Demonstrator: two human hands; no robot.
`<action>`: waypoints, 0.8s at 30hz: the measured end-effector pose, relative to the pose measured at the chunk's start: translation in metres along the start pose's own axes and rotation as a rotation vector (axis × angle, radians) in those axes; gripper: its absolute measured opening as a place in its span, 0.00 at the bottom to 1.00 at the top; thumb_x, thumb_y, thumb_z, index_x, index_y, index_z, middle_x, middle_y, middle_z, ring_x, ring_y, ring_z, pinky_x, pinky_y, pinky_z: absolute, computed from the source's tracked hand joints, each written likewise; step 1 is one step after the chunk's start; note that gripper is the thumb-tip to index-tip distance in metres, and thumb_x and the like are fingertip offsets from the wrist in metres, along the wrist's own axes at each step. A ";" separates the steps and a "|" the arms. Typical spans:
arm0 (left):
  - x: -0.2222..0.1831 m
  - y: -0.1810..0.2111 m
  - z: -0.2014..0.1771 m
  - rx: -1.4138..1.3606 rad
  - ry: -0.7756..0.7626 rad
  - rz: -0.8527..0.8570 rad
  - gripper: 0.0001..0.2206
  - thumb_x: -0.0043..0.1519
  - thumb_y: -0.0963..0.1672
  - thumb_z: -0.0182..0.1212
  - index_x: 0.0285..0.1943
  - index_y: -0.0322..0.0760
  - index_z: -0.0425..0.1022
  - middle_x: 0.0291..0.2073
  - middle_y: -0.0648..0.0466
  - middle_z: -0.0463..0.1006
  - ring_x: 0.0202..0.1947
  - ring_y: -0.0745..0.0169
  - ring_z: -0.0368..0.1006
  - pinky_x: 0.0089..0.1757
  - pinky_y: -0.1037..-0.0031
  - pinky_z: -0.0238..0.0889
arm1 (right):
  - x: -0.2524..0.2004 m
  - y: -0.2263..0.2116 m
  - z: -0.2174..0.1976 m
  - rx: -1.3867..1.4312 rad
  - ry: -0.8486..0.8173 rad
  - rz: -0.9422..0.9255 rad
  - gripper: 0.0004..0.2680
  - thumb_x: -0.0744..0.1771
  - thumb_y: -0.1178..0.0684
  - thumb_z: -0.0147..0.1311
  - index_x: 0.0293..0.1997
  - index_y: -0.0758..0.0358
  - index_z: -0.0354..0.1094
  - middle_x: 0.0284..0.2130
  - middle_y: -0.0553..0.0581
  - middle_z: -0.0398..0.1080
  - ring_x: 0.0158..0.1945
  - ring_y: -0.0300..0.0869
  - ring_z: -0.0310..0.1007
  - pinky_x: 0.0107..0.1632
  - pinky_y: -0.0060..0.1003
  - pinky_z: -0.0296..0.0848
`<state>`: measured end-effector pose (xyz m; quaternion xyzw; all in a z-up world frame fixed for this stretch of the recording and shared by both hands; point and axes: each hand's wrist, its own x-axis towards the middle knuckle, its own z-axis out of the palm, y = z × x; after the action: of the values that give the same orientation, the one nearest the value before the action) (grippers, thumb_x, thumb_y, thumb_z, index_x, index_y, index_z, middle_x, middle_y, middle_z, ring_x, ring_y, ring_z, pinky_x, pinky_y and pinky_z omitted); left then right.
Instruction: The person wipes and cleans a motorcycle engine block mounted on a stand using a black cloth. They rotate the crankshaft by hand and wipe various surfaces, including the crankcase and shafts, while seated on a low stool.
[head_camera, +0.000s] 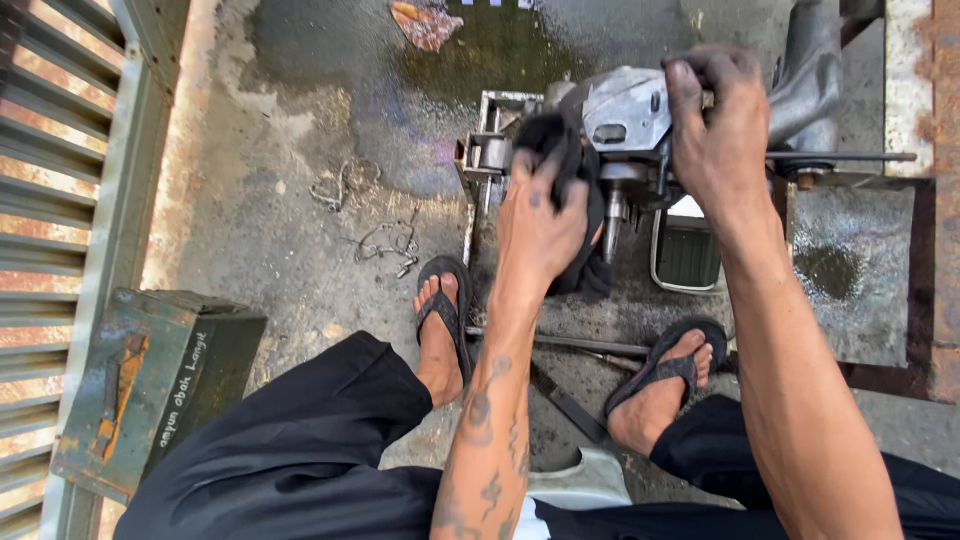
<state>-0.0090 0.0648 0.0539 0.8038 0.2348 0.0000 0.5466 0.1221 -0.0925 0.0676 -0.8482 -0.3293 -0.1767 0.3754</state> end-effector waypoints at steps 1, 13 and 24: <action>-0.008 -0.002 -0.005 0.065 -0.010 0.026 0.24 0.64 0.49 0.45 0.72 0.56 0.65 0.70 0.42 0.52 0.55 0.46 0.71 0.54 0.55 0.69 | -0.001 0.001 0.000 -0.003 -0.031 0.060 0.13 0.78 0.50 0.46 0.54 0.73 0.73 0.48 0.70 0.66 0.53 0.57 0.67 0.53 0.51 0.68; 0.014 -0.009 -0.004 0.018 0.069 0.104 0.24 0.61 0.47 0.44 0.68 0.54 0.72 0.57 0.49 0.67 0.58 0.51 0.72 0.58 0.57 0.67 | 0.001 -0.003 -0.004 0.003 -0.084 0.133 0.11 0.76 0.53 0.45 0.56 0.71 0.73 0.47 0.71 0.66 0.53 0.58 0.67 0.53 0.54 0.66; 0.036 -0.005 -0.038 0.251 -0.036 0.212 0.23 0.61 0.41 0.44 0.63 0.49 0.79 0.50 0.48 0.64 0.56 0.53 0.71 0.58 0.61 0.68 | -0.004 0.005 0.001 -0.003 -0.083 0.097 0.16 0.78 0.46 0.44 0.55 0.73 0.73 0.46 0.72 0.70 0.54 0.58 0.65 0.49 0.54 0.66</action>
<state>0.0114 0.1136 0.0551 0.8860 0.1369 0.0141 0.4427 0.1223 -0.0963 0.0624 -0.8703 -0.3028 -0.1238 0.3682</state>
